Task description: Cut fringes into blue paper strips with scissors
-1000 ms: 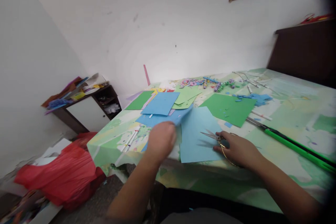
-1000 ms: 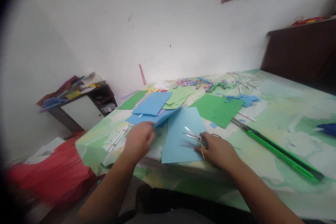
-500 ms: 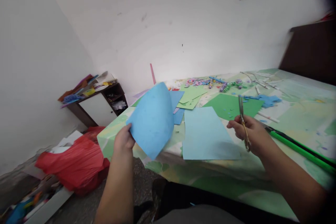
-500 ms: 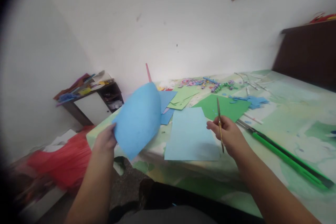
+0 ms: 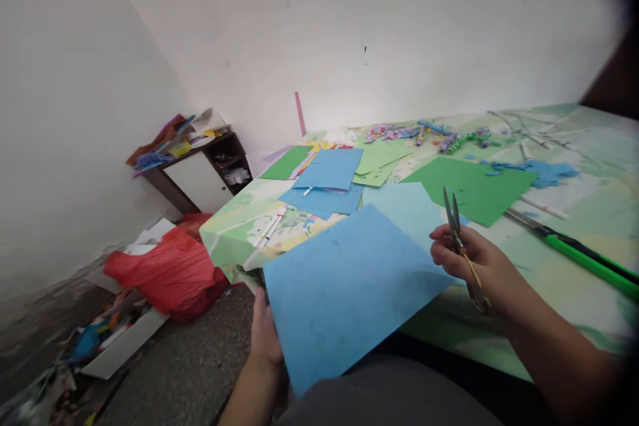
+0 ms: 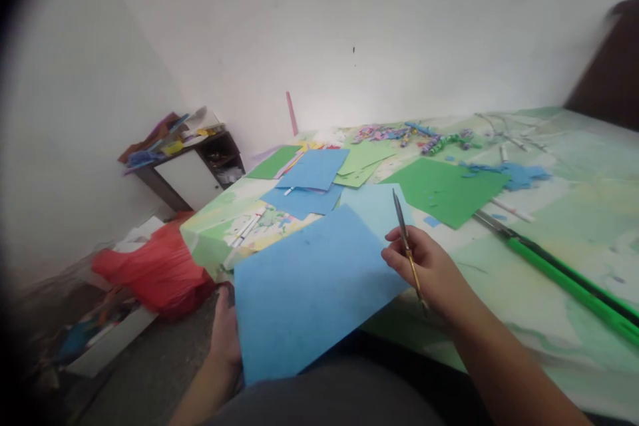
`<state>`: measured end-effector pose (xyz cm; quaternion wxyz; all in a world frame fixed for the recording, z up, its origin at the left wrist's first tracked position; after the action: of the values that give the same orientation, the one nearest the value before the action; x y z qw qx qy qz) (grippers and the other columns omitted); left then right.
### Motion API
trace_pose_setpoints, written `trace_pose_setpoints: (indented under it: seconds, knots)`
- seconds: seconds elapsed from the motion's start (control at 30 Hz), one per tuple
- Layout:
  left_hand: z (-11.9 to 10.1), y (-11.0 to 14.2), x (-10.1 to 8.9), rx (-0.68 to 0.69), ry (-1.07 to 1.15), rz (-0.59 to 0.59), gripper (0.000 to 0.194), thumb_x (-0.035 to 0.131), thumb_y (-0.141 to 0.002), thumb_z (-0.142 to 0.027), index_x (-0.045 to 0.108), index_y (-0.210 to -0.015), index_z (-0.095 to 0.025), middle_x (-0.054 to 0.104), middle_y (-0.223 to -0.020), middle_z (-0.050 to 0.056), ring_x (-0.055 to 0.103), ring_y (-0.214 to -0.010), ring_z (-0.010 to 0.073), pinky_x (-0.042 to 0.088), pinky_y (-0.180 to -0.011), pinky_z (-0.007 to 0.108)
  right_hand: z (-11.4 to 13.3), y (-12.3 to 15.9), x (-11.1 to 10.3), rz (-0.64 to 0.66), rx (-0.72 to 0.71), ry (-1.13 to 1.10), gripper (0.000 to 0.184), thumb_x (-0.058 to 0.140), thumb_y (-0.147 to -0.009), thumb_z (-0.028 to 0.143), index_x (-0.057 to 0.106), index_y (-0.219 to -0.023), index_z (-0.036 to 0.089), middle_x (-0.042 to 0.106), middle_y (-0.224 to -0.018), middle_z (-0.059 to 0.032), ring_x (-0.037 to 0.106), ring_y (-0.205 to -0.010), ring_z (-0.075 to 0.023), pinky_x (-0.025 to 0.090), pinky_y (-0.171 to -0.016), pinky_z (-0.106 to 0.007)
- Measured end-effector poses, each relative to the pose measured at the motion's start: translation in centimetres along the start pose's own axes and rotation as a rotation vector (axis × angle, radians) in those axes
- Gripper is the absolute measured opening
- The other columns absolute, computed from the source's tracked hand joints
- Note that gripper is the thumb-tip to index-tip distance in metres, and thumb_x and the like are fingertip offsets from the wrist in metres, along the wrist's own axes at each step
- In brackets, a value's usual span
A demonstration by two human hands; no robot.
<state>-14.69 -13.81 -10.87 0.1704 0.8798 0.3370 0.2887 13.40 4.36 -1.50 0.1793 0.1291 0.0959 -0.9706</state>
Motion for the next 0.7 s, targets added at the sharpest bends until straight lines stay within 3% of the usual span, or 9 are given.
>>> trace_pose_setpoints:
  seconds: [0.07,0.13,0.3,0.43,0.5,0.6,0.7]
  knots:
    - [1.2,0.7,0.6,-0.093,-0.042,0.056,0.040,0.058,-0.068,-0.030,0.057,-0.104,-0.013,0.069,-0.081,0.009,0.063,-0.085,0.0276,0.050,-0.075,0.038,-0.5,1.1,-0.3,-0.002,-0.010,0.067,0.031,0.057,-0.068,0.045,0.049,-0.087,0.022,0.052,-0.068,0.0010,0.051,-0.060,-0.0128,0.043,-0.055,-0.025]
    - [1.1,1.2,1.4,-0.123,-0.104,0.124,0.051,0.067,-0.059,-0.015,0.053,-0.108,-0.011,0.068,-0.084,0.011,0.063,-0.085,0.0282,0.049,-0.077,0.038,-1.3,2.4,-0.8,0.001,0.013,0.176,0.031,0.056,-0.068,0.047,0.049,-0.085,0.022,0.053,-0.069,0.0001,0.052,-0.061,-0.0138,0.043,-0.055,-0.026]
    - [-2.9,0.3,4.5,-0.017,-0.205,0.137,0.062,0.067,-0.054,-0.008,0.048,-0.113,-0.010,0.068,-0.079,0.010,0.065,-0.072,0.0271,0.051,-0.069,0.040,-3.0,5.5,-3.3,-0.116,0.099,0.337,0.030,0.054,-0.069,0.049,0.048,-0.080,0.022,0.056,-0.073,-0.0019,0.054,-0.066,-0.0170,0.044,-0.056,-0.028]
    - [-7.7,-0.8,10.4,0.253,-0.242,0.219,0.054,0.069,-0.051,-0.011,0.054,-0.103,-0.013,0.068,-0.071,0.004,0.063,-0.058,0.0210,0.052,-0.056,0.033,-2.5,7.3,-5.4,-0.268,0.078,0.266,0.029,0.056,-0.068,0.047,0.048,-0.082,0.022,0.057,-0.072,-0.0014,0.054,-0.066,-0.0170,0.044,-0.055,-0.028]
    - [-8.8,-0.8,14.0,0.291,-0.263,0.320,0.054,0.071,-0.048,-0.012,0.056,-0.100,-0.014,0.068,-0.072,0.003,0.063,-0.058,0.0207,0.052,-0.055,0.032,-2.1,7.9,-6.1,-0.330,0.073,0.228,0.029,0.056,-0.068,0.046,0.047,-0.082,0.022,0.056,-0.070,-0.0009,0.054,-0.063,-0.0165,0.044,-0.054,-0.028]
    - [-9.0,-0.3,18.4,0.307,-0.304,0.429,0.056,0.071,-0.046,-0.013,0.056,-0.100,-0.014,0.067,-0.072,0.002,0.063,-0.060,0.0214,0.052,-0.057,0.033,-1.5,8.9,-6.2,-0.340,0.060,0.117,0.026,0.055,-0.070,0.044,0.047,-0.082,0.022,0.056,-0.071,-0.0016,0.055,-0.066,-0.0169,0.044,-0.057,-0.029]
    - [-8.1,0.0,21.0,0.345,-0.302,0.502,0.052,0.071,-0.046,-0.015,0.058,-0.097,-0.014,0.067,-0.070,0.001,0.063,-0.061,0.0201,0.052,-0.058,0.033,-1.2,10.0,-5.4,-0.299,0.000,-0.016,0.029,0.052,-0.072,0.045,0.044,-0.088,0.022,0.056,-0.075,-0.0026,0.055,-0.069,-0.0172,0.043,-0.059,-0.030]
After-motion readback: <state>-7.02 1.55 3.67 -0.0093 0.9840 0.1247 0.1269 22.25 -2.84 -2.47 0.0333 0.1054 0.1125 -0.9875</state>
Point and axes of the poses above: each hand's wrist, its own y-axis away from the middle knuckle, its own x-axis out of the palm, z = x × y, the point moved 7 cm from there along -y, towards the middle knuckle
